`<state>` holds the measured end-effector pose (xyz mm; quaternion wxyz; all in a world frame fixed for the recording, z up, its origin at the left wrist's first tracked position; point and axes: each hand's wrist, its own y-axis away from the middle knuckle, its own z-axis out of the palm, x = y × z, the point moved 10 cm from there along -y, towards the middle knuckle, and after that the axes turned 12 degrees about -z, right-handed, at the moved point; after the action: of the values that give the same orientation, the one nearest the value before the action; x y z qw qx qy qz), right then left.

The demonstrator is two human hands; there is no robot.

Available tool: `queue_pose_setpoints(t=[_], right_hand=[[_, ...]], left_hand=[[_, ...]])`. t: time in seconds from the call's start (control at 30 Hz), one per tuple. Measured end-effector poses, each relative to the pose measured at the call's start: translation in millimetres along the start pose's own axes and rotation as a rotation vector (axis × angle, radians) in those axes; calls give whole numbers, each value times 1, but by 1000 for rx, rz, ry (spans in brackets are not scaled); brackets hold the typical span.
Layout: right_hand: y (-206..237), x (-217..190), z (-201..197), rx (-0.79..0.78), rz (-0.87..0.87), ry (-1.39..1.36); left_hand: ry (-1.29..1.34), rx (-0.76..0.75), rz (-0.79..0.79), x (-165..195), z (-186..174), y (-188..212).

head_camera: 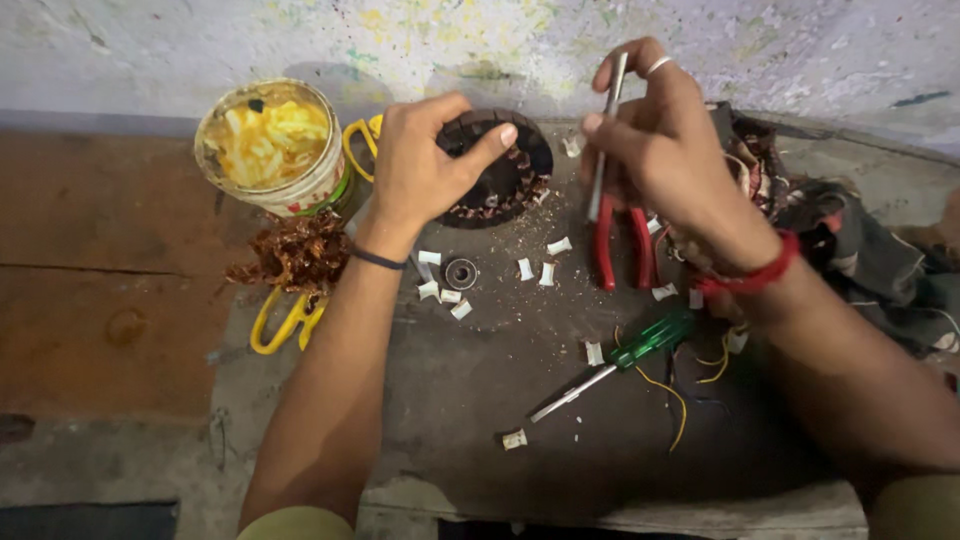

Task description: The person uses pliers and a screwdriver to remove copper windings and white insulating pieces from a circular motor stator. They repeatedly pry and pull the windings, placing removed pieces on the workbench.

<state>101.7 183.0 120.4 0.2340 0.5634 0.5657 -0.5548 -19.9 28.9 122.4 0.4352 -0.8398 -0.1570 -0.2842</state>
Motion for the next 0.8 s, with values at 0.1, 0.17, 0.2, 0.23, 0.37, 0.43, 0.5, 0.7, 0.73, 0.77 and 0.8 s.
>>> queue_pose_setpoints(t=[0.1,0.17,0.2,0.23,0.37,0.43,0.5,0.7,0.73,0.77,0.8], right_hand=[[12,-26,41,-394,-130,359],[26,-7,58,-678,76,543],[36,4,61,-816,186,632],[32,6,46,-747,258,756],[26,10,-13,-536,528,1033],[30,22,-20,-565,595,1073],[37,44,-3,-709,584,1117],[36,64,-5,-575,506,1183],[36,60,-7,-565,475,1207],[37,56,-8,-553,438,1229],[36,52,-9,-534,398,1251]], left_hand=[[-40,-10,-142,-17,2,-3],[-37,-4,-178,-22,1,-4],[-34,-4,-196,-24,1,-4],[-20,-4,-185,-23,1,-3],[42,20,-118,-15,-3,-3],[19,24,-119,-15,-3,-3],[-74,17,-185,-20,-2,-4],[-39,23,-147,-11,-1,-5],[-47,29,-131,-8,0,-4],[-59,37,-111,-5,-1,-4],[-74,45,-85,-2,-2,-5]])
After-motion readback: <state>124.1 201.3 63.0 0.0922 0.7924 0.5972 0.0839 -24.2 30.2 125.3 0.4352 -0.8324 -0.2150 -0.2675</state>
